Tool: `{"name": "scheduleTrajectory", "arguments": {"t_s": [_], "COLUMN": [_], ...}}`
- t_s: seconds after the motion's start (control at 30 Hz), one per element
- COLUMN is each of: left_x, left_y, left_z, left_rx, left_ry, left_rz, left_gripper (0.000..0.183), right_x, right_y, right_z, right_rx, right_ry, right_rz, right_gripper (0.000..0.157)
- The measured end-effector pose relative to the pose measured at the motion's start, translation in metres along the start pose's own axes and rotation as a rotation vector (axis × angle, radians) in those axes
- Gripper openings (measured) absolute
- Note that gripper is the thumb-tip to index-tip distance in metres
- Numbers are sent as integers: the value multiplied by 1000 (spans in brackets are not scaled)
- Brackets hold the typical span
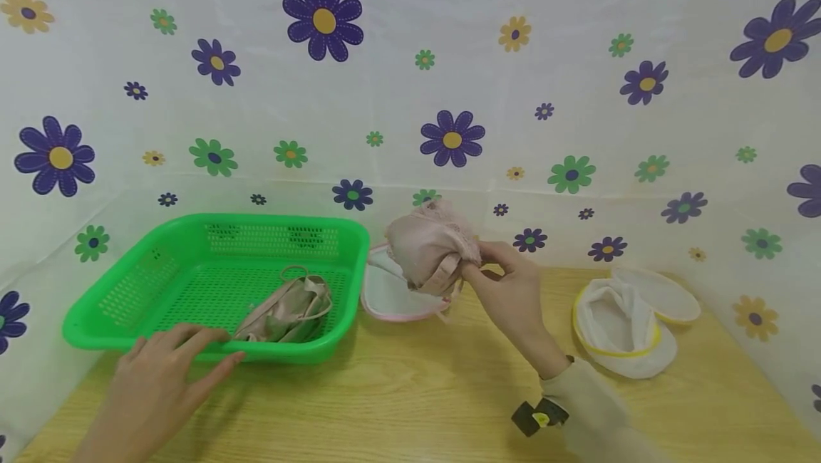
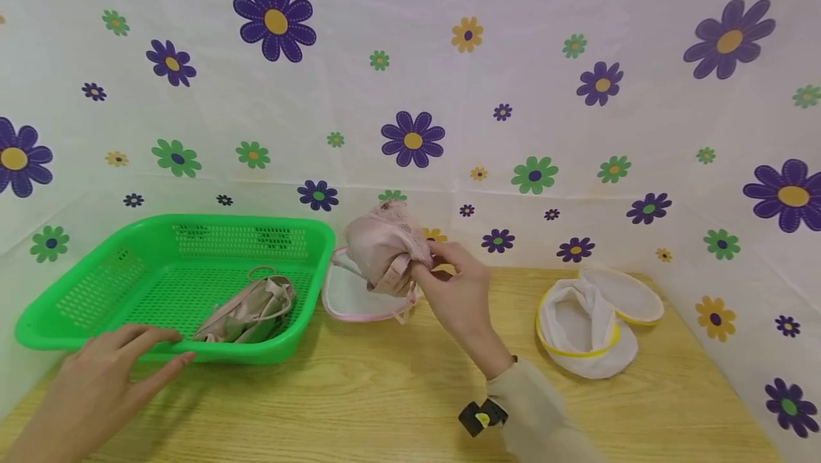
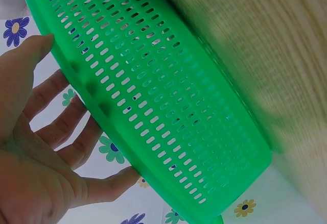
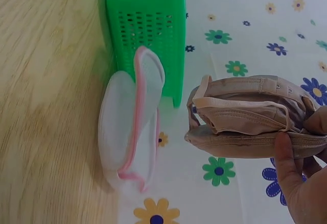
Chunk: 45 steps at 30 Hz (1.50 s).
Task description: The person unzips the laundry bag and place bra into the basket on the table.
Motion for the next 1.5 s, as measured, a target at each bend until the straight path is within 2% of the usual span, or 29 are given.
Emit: {"name": "scheduleTrajectory", "arguments": {"t_s": [0.47, 0.8, 1.0, 1.1, 1.23, 1.4, 1.5], "left_x": [0, -2, 0, 0, 0, 0, -1], "left_y": [-1, -1, -1, -2, -3, -2, -1], "left_z": [2, -1, 0, 0, -1, -1, -1], "left_rx": [6, -3, -3, -5, -11, -13, -13], "left_ry": [11, 30, 17, 14, 17, 16, 16], "left_rz": [-17, -60, -40, -33, -34, -37, -42], "left_gripper": [34, 32, 32, 32, 33, 34, 36], "right_x": [6, 13, 22, 21, 12, -6, -18], "right_y": [55, 95, 118, 134, 158, 184, 196], "right_z": [2, 10, 11, 7, 3, 6, 9], "right_rx": [80, 155, 196, 153, 32, -123, -220], "right_ry": [-6, 3, 14, 9, -26, -153, -233], "right_rz": [28, 40, 41, 108, 276, 510, 609], "right_gripper": [19, 20, 20, 20, 22, 23, 25]}}
Point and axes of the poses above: each hand's wrist, its own x-axis towards the middle knuckle, its own y-axis out of the palm, z = x × y, the point moved 10 cm from there along x, towards the middle knuckle, and after that the axes turned 10 degrees about x, right-handed, at the moved point
